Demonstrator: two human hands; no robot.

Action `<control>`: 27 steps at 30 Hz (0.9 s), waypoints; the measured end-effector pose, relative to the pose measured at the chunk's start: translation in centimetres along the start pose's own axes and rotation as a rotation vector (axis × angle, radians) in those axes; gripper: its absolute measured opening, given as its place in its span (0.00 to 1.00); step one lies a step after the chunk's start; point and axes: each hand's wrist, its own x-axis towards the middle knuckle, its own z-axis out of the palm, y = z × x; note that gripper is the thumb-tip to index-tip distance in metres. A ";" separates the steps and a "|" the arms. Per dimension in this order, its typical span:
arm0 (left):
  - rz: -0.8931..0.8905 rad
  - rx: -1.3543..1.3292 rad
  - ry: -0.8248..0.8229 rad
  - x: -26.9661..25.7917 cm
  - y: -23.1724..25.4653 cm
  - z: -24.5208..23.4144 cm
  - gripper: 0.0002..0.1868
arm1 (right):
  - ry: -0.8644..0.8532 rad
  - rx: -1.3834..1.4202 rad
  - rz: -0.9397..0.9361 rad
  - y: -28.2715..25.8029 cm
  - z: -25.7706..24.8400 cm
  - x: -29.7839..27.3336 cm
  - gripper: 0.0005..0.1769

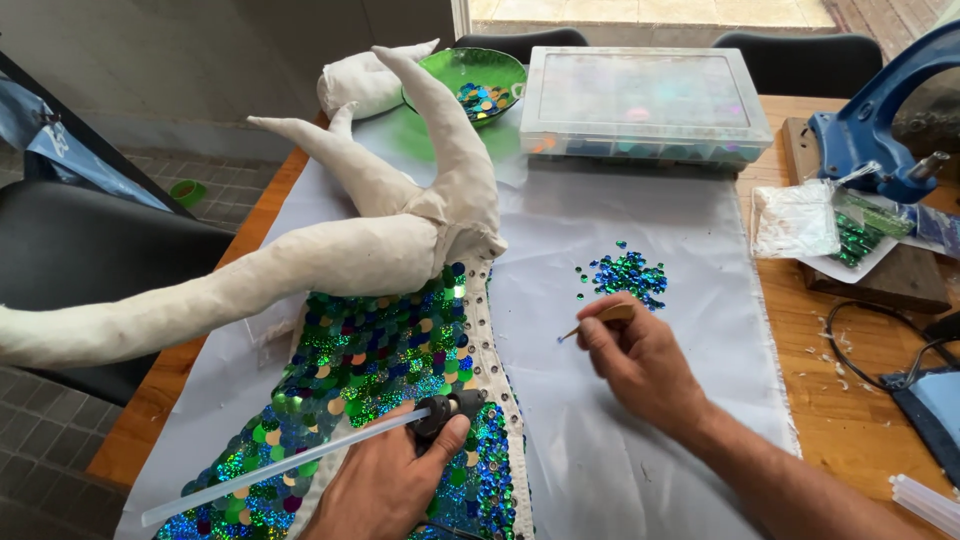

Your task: Applying sequins to a garment using a hot glue gun and a small placement tool

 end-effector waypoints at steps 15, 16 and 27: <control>-0.012 -0.682 0.020 -0.9 -3.0 1.4 0.23 | -0.280 0.054 0.123 -3.1 6.1 -2.7 0.07; 0.050 -0.792 0.004 -0.6 -3.6 1.8 0.23 | -0.282 -0.049 0.056 -2.9 6.1 -2.7 0.07; 0.064 -0.766 0.009 1.5 -6.1 3.6 0.26 | -0.330 -0.088 0.001 -2.2 6.4 -2.7 0.08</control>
